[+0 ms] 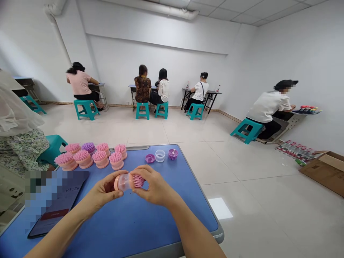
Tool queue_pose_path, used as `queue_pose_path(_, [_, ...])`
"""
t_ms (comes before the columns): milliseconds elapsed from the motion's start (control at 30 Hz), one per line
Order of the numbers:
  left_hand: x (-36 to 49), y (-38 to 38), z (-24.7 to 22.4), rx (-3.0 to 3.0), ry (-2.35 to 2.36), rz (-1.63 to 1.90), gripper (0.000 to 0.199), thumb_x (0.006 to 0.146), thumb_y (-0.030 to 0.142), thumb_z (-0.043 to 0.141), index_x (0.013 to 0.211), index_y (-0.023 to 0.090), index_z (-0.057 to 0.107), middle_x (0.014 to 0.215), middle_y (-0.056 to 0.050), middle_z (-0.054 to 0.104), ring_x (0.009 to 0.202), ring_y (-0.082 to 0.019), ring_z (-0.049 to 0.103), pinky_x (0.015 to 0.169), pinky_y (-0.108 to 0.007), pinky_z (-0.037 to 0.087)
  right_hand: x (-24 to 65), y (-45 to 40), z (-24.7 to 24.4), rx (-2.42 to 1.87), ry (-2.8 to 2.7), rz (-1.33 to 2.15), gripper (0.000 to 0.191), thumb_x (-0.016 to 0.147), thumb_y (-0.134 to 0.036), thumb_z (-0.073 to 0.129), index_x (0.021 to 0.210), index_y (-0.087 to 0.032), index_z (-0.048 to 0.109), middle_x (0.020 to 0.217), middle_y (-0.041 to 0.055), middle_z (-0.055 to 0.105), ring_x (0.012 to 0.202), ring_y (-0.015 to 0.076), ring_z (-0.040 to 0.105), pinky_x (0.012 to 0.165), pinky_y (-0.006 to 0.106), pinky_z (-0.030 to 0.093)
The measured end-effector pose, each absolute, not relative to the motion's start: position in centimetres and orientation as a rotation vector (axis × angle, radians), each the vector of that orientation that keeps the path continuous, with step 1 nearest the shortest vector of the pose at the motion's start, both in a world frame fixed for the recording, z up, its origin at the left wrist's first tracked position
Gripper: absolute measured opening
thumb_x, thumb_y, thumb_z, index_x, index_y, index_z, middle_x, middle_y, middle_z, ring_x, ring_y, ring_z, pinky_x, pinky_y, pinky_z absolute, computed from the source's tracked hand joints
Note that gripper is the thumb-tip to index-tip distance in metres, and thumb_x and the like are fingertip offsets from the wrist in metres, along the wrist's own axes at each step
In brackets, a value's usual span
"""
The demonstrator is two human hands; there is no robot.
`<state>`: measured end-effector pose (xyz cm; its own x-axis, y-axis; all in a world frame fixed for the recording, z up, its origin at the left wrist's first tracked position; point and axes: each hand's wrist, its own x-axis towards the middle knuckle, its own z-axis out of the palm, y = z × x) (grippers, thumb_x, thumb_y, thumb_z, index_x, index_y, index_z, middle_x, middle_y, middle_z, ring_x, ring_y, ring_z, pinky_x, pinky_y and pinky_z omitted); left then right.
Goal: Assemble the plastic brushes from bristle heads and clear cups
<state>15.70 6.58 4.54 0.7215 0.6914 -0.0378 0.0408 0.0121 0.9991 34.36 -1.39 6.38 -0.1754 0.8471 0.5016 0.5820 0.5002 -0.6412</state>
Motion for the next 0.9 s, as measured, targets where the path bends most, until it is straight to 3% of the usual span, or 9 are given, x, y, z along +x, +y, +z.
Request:
queue_pose_path(133, [15.7,6.6,4.0,1.541,0.647,0.581,0.058,0.062,0.030,0.070,0.115,0.021,0.048,0.097,-0.003,0.059,0.083,-0.017,0.054,0.071,-0.026,0.045,34.2,-1.5,6.4,-1.198,-1.887,0.373,0.042,0.071,-0.017,0.059,0.111,-0.024,0.050,0.108,0.0067,0.053,0.100,0.0181,0.051,0.087,0.034,0.043])
queue_pose_path(367, [15.7,6.5,3.9,1.662,0.718,0.604,0.063,0.062,0.033,0.069,0.119,0.020,0.046,0.108,-0.005,0.060,0.100,-0.023,0.053,0.087,-0.034,0.043,34.3,-1.2,6.2,-1.209,-1.855,0.450,0.042,0.072,-0.018,0.060,0.112,-0.025,0.050,0.109,0.0059,0.054,0.101,0.0191,0.051,0.087,0.035,0.043])
queue_pose_path(500, [15.7,6.4,4.1,1.719,0.753,0.610,0.057,0.066,0.040,0.063,0.115,0.016,0.047,0.094,-0.005,0.062,0.086,-0.021,0.056,0.077,-0.031,0.046,34.4,-1.0,6.1,-1.200,-1.807,0.588,0.041,0.072,-0.020,0.060,0.111,-0.024,0.049,0.107,0.0054,0.054,0.096,0.0178,0.053,0.079,0.031,0.047])
queue_pose_path(633, [15.7,6.3,4.6,1.778,0.725,0.576,0.037,0.075,0.048,0.050,0.090,0.015,0.057,0.072,-0.001,0.058,0.067,-0.014,0.053,0.063,-0.025,0.044,34.3,-0.9,5.9,-1.201,-1.797,0.644,0.040,0.072,-0.019,0.061,0.110,-0.024,0.050,0.106,0.0051,0.054,0.095,0.0177,0.053,0.079,0.031,0.047])
queue_pose_path(733, [15.7,6.1,4.9,1.624,0.758,0.493,0.045,0.077,0.055,0.041,0.069,0.014,0.056,0.061,0.000,0.054,0.058,-0.013,0.052,0.060,-0.025,0.044,34.1,-0.9,5.7,-1.196,-1.817,0.633,0.041,0.071,-0.019,0.061,0.110,-0.026,0.050,0.107,0.0049,0.054,0.097,0.0185,0.052,0.082,0.033,0.045])
queue_pose_path(900, [15.7,5.9,4.3,1.321,0.795,0.369,0.057,0.074,0.063,0.035,0.066,0.013,0.059,0.061,-0.003,0.058,0.051,-0.012,0.051,0.053,-0.024,0.042,34.0,-0.9,5.3,-1.188,-1.874,0.567,0.041,0.070,-0.020,0.063,0.109,-0.026,0.052,0.109,0.0054,0.054,0.101,0.0207,0.051,0.088,0.036,0.042])
